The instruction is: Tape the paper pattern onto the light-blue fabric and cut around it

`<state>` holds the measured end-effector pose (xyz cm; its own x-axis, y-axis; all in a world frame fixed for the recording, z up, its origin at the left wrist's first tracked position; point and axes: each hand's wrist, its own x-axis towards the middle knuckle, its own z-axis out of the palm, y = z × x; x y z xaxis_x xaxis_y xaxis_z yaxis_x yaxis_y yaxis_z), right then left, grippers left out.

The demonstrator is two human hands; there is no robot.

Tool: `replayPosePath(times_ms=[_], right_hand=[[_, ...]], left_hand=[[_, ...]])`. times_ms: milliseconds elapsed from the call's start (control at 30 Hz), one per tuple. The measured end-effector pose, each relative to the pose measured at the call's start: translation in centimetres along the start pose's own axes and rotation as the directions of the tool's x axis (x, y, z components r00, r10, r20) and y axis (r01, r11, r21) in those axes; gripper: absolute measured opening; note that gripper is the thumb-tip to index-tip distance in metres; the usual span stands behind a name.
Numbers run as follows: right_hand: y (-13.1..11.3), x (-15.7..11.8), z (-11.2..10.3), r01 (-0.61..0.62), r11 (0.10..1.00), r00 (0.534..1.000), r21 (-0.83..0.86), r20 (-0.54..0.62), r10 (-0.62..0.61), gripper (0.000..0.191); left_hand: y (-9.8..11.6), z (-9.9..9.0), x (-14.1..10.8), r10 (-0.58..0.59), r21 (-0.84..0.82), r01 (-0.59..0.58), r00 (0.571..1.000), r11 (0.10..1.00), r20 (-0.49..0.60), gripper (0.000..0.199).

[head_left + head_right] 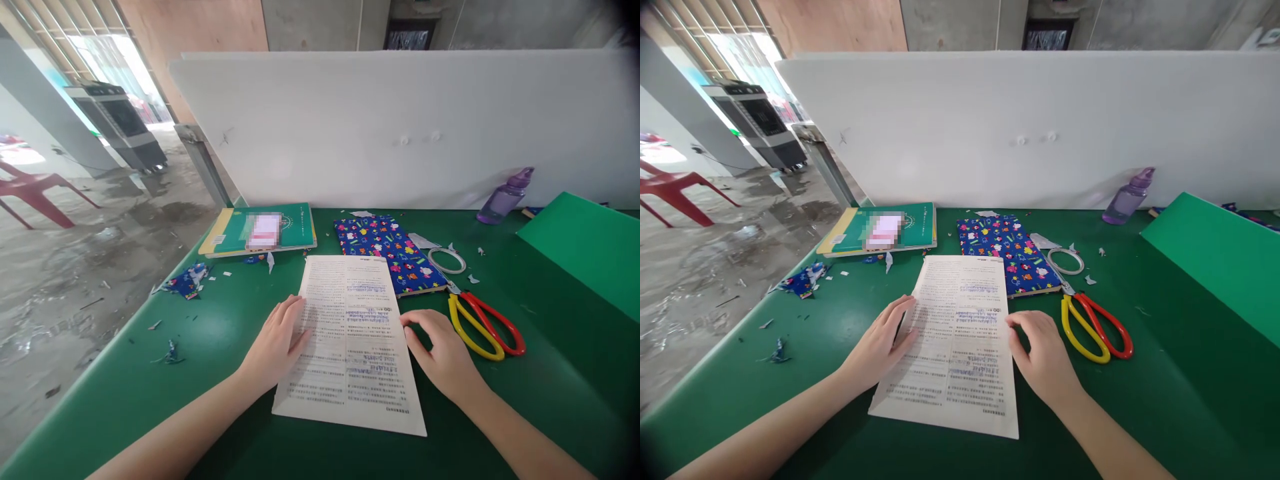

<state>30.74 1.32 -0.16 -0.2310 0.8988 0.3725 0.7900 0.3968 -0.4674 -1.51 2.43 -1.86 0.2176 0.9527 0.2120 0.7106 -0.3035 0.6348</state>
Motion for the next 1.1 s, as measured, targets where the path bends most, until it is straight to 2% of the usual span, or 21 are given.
replayPosePath(times_ms=[167, 367, 467, 533, 633, 733, 900, 1000, 1100], right_hand=[[0.0, 0.1, 0.4, -0.167, 0.986, 0.983, -0.013, 0.075, 0.167, 0.027], [-0.6, 0.1, 0.3, -0.148, 0.989, 0.988, -0.020, 0.044, 0.149, 0.027], [-1.1, 0.0, 0.3, -0.063, 0.998, 0.996, 0.003, 0.059, 0.063, 0.022], [-1.8, -0.1, 0.4, 0.066, 0.997, 0.993, 0.046, 0.096, -0.070, 0.019], [-2.9, -0.2, 0.6, 0.267, 0.958, 0.940, 0.105, 0.193, -0.283, 0.021], [-3.3, -0.1, 0.9, 0.359, 0.930, 0.902, 0.079, 0.228, -0.368, 0.025], [-1.7, 0.3, 0.6, 0.314, 0.947, 0.943, -0.075, 0.136, -0.302, 0.028], [-0.2, 1.2, 0.3, 0.235, 0.959, 0.971, -0.156, 0.072, -0.227, 0.030], [0.9, 2.5, 0.4, 0.178, 0.955, 0.983, -0.237, 0.075, -0.165, 0.035]], left_hand=[[0.9, -0.2, -0.7, -0.042, 0.020, 0.042, 0.999, 0.999, 0.027, 0.043], [0.5, -0.9, -0.2, 0.043, 0.083, -0.036, 0.996, 0.996, -0.074, 0.031], [-0.5, -1.2, 0.5, 0.073, 0.126, -0.060, 0.992, 0.990, -0.104, 0.028], [-1.0, -1.2, 0.8, 0.118, 0.175, -0.095, 0.985, 0.980, -0.126, 0.021], [-1.3, -1.3, 1.0, 0.219, 0.245, -0.182, 0.967, 0.952, -0.133, 0.017], [-1.3, -1.2, 0.9, 0.249, 0.287, -0.227, 0.968, 0.931, -0.042, 0.021], [-1.5, -0.7, 0.5, 0.222, 0.409, -0.274, 0.960, 0.870, 0.170, 0.046], [-1.8, -0.6, -0.1, 0.233, 0.472, -0.307, 0.950, 0.826, 0.210, 0.050], [-2.1, -0.9, -0.9, 0.238, 0.501, -0.307, 0.951, 0.809, 0.198, 0.052]])
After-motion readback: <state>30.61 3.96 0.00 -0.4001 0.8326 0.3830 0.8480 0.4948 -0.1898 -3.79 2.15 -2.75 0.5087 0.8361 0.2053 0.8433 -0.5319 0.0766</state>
